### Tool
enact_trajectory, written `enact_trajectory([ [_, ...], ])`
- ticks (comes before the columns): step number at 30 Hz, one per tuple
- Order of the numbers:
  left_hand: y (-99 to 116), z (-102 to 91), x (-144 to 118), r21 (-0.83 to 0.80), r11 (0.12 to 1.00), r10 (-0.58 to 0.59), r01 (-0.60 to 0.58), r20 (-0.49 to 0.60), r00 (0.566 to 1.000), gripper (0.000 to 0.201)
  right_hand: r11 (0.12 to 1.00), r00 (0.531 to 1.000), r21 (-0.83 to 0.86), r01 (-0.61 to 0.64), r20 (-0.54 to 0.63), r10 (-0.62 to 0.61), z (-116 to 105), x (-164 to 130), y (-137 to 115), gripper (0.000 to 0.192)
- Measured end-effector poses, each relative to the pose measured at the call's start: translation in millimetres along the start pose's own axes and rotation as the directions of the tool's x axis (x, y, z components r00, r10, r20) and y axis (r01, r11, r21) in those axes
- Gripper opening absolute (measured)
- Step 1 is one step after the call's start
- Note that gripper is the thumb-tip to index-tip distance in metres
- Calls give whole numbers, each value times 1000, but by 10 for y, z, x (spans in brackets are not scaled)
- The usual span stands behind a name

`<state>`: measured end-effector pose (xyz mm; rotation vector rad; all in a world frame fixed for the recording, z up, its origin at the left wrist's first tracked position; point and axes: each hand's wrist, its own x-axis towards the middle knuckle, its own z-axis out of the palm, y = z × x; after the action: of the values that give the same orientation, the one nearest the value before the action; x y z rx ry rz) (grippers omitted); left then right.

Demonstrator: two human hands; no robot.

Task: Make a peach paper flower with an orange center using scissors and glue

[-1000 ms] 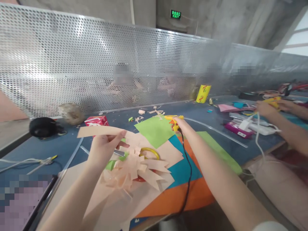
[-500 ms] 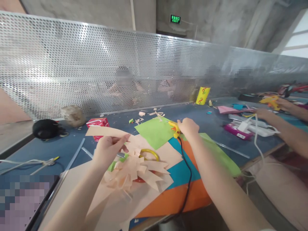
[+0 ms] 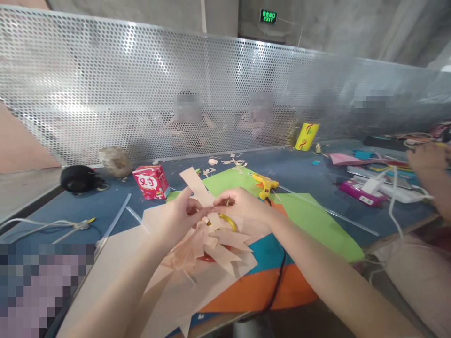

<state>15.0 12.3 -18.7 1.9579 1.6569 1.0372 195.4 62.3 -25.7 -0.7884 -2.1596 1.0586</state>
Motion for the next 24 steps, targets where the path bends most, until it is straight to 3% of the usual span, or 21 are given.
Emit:
enact_trajectory([
  [10,75,17,12,-168,978,-109,121,76,991,41,985,998,169,-31,60,21,-23,-4,27,16],
  [16,-9,-57,49,-295,953,-32,72,139,990,38,953,996,289,-86,53,73,-16,44,70,12],
  [18,-44,-124,55,-205,977,-35,57,107,994,43,925,986,345,-159,7,167,-38,66,84,11],
  [20,-91,-184,59,45,996,-85,81,100,991,49,881,959,425,-208,-89,269,-69,92,111,10],
  [22,-146,-213,60,296,947,-172,127,129,977,51,848,918,495,-188,-219,331,-123,119,154,10],
  [24,-199,-210,57,416,900,-230,127,208,951,47,827,864,551,-112,-357,355,-218,141,203,9],
])
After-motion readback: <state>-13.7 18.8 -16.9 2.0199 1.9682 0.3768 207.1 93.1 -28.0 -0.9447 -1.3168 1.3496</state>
